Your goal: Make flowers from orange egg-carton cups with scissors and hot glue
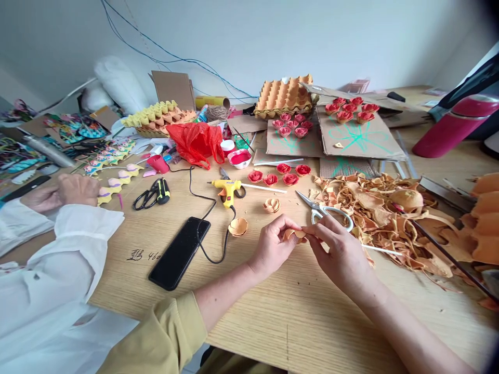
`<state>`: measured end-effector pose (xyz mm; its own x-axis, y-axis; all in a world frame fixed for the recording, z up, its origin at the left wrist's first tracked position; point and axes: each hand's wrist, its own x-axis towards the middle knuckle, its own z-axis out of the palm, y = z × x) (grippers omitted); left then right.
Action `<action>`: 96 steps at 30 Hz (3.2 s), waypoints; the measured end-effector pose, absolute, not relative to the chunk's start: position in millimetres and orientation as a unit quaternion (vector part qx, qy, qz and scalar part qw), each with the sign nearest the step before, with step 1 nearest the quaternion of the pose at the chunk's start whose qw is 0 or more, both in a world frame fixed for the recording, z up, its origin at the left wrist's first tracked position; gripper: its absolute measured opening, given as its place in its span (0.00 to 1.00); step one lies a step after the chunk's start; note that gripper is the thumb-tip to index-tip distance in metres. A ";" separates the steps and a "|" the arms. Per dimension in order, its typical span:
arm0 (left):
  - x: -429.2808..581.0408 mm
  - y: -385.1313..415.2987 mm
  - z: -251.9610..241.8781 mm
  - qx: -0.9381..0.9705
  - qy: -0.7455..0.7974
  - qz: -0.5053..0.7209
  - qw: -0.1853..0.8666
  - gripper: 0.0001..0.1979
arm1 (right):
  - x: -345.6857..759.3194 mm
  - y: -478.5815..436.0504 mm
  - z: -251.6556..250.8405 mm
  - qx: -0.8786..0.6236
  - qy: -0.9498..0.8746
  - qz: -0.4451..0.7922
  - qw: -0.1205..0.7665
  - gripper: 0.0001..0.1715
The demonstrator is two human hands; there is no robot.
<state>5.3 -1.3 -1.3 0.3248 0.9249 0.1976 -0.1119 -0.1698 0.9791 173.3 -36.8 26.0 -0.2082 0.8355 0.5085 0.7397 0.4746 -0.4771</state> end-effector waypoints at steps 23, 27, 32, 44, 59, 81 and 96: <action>6.0 -1.5 -0.2 0.648 0.379 0.428 0.503 0.15 | 175.1 -34.7 19.1 -0.589 -0.714 0.134 0.354 0.07; 8.2 -4.5 -2.1 0.678 0.384 0.430 0.457 0.16 | 173.6 -36.3 19.8 -0.599 -0.722 0.097 0.332 0.07; 7.7 -7.0 1.0 0.690 0.405 0.426 0.422 0.17 | 170.9 -37.7 18.7 -0.615 -0.728 0.045 0.302 0.08; 7.3 -4.6 -2.1 0.619 0.402 0.420 0.528 0.10 | 167.5 -41.5 22.5 -0.613 -0.740 0.035 0.273 0.12; 5.4 -2.6 7.1 0.613 0.402 0.415 0.539 0.05 | 170.4 -41.4 26.1 -0.585 -0.763 0.022 0.274 0.16; 5.7 -0.1 4.2 0.579 0.380 0.419 0.587 0.14 | 175.3 -39.1 24.7 -0.528 -0.813 -0.086 0.230 0.15; 5.6 0.0 0.5 0.568 0.368 0.430 0.597 0.15 | 176.3 -36.7 23.1 -0.549 -0.790 -0.033 0.270 0.14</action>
